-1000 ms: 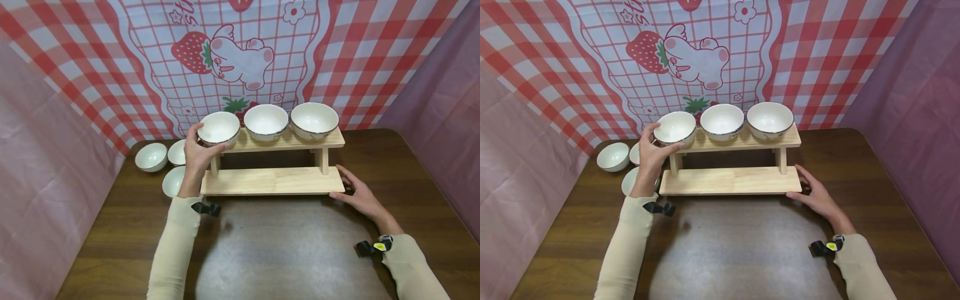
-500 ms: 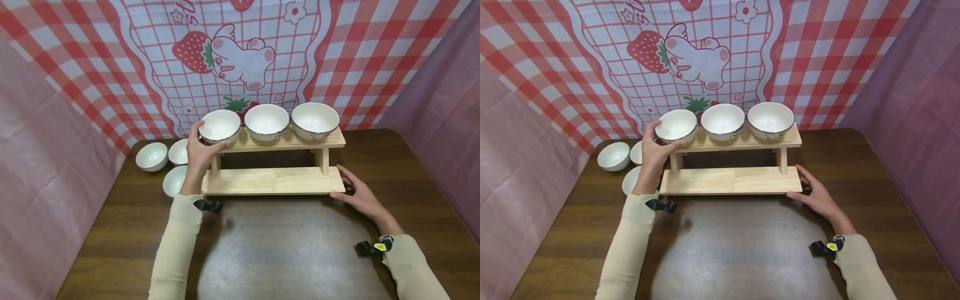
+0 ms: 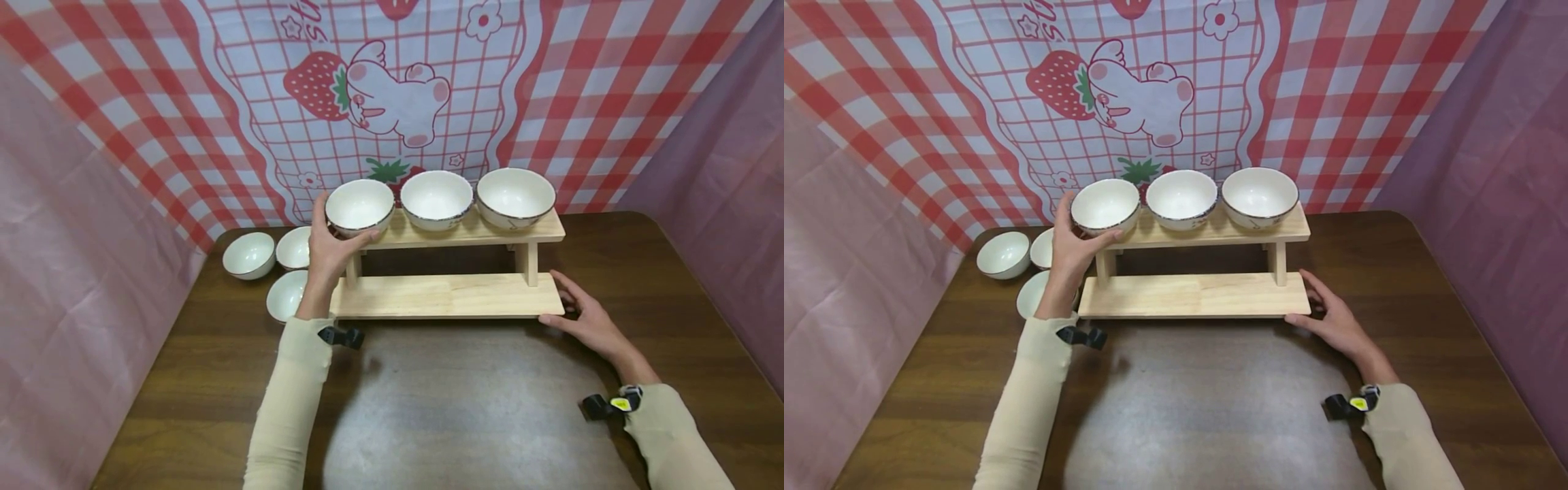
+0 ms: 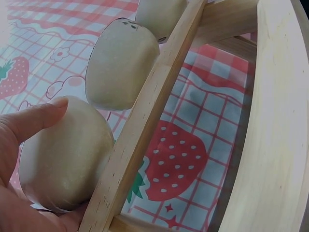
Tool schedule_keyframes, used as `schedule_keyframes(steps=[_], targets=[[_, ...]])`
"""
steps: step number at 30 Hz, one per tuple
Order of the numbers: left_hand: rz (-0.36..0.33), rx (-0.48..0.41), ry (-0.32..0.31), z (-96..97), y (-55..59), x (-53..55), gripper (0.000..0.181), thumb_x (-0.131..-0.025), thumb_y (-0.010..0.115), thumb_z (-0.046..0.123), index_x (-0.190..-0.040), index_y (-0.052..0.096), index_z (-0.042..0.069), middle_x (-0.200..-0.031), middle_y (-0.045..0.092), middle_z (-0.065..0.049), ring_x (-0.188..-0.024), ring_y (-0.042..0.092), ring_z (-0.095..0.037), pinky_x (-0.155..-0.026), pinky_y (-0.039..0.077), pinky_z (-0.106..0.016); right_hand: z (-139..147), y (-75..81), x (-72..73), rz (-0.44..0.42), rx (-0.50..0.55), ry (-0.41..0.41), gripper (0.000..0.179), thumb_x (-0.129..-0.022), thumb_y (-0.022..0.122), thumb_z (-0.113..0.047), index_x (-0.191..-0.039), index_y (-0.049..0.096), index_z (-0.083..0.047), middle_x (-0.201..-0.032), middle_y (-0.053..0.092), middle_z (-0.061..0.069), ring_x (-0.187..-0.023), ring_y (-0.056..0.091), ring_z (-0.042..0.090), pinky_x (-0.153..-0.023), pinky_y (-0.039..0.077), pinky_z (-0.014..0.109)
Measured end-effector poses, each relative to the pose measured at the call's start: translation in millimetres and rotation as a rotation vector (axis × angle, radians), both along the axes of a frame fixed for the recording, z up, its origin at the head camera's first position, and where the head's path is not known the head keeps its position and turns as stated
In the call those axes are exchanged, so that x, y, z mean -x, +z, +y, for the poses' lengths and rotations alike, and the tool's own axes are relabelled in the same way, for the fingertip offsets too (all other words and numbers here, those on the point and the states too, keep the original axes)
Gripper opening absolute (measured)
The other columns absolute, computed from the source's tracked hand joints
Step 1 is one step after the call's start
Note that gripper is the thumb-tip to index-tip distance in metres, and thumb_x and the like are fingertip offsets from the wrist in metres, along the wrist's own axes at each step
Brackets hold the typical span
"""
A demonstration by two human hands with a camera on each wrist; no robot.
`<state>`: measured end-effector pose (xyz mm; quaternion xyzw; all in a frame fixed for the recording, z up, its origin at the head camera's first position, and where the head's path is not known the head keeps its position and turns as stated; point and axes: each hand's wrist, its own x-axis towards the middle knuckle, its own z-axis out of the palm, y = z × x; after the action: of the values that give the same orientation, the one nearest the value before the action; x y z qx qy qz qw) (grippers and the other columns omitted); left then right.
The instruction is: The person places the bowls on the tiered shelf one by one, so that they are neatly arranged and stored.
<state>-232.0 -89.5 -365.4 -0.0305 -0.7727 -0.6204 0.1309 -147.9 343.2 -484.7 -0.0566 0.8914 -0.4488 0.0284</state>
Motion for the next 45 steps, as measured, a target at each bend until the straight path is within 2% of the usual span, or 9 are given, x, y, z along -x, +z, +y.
schedule_keyframes(steps=[9,13,16,23,27,36,45], targets=[[-0.031,0.009,-0.047,-5.7,5.2,-6.6,0.121,-0.072,0.089,0.014,-0.161,0.009,0.022,-0.163,0.029,-0.012,-0.147,0.037,-0.028,-0.121,0.035,-0.043,1,3.2,-1.1,-0.001,-0.009,-0.001,0.089,-0.091,0.074,-0.025,-0.160,0.019,-0.012,-0.136,0.056,0.033,-0.097,0.046,-0.019,-0.080,0.037,0.013],[-0.033,0.006,-0.040,-13.0,8.3,-11.3,0.121,-0.072,0.089,0.013,-0.162,0.008,0.024,-0.168,0.019,-0.011,-0.154,0.024,-0.026,-0.126,0.027,-0.043,1,3.9,-1.5,0.000,-0.014,-0.002,0.089,-0.091,0.074,-0.024,-0.160,0.019,-0.012,-0.137,0.056,0.033,-0.097,0.045,-0.019,-0.079,0.037,0.013],[-0.006,0.020,-0.026,-22.2,8.2,-15.5,0.120,-0.073,0.089,0.011,-0.162,0.008,0.020,-0.169,0.013,-0.010,-0.157,0.016,-0.026,-0.126,0.024,-0.046,1,4.0,-0.9,0.001,-0.013,0.002,0.089,-0.091,0.074,-0.024,-0.160,0.019,-0.013,-0.138,0.055,0.033,-0.098,0.045,-0.020,-0.079,0.037,0.013],[0.064,0.013,-0.004,-50.2,6.0,-29.2,0.116,-0.073,0.087,0.006,-0.161,0.013,0.018,-0.169,0.016,-0.009,-0.156,0.018,-0.026,-0.127,0.022,-0.045,-1,2.7,1.1,0.006,-0.008,0.005,0.089,-0.091,0.074,-0.024,-0.160,0.020,-0.012,-0.138,0.055,0.033,-0.098,0.046,-0.019,-0.080,0.037,0.013],[0.075,0.010,0.016,-69.1,4.0,-37.3,0.114,-0.073,0.085,0.000,-0.161,0.013,0.017,-0.168,0.017,-0.009,-0.155,0.019,-0.025,-0.127,0.021,-0.045,-2,2.7,1.0,0.003,0.001,0.006,0.089,-0.091,0.074,-0.023,-0.160,0.019,-0.011,-0.137,0.056,0.033,-0.098,0.046,-0.018,-0.080,0.038,0.013],[0.055,0.059,0.081,-105.7,-6.7,-55.6,0.109,-0.075,0.082,-0.001,-0.160,0.016,0.014,-0.166,0.022,-0.012,-0.153,0.025,-0.031,-0.125,0.025,-0.051,-1,1.7,0.9,0.006,-0.001,0.002,0.089,-0.091,0.074,-0.023,-0.160,0.020,-0.011,-0.137,0.056,0.033,-0.098,0.046,-0.019,-0.080,0.038,0.013],[0.019,0.026,0.113,-122.6,-16.2,-65.3,0.105,-0.075,0.081,-0.003,-0.158,0.020,0.015,-0.164,0.026,-0.012,-0.151,0.027,-0.028,-0.125,0.024,-0.049,0,0.5,-0.4,0.001,-0.006,0.002,0.089,-0.091,0.074,-0.024,-0.160,0.019,-0.011,-0.138,0.055,0.034,-0.098,0.045,-0.021,-0.080,0.037,0.012]])
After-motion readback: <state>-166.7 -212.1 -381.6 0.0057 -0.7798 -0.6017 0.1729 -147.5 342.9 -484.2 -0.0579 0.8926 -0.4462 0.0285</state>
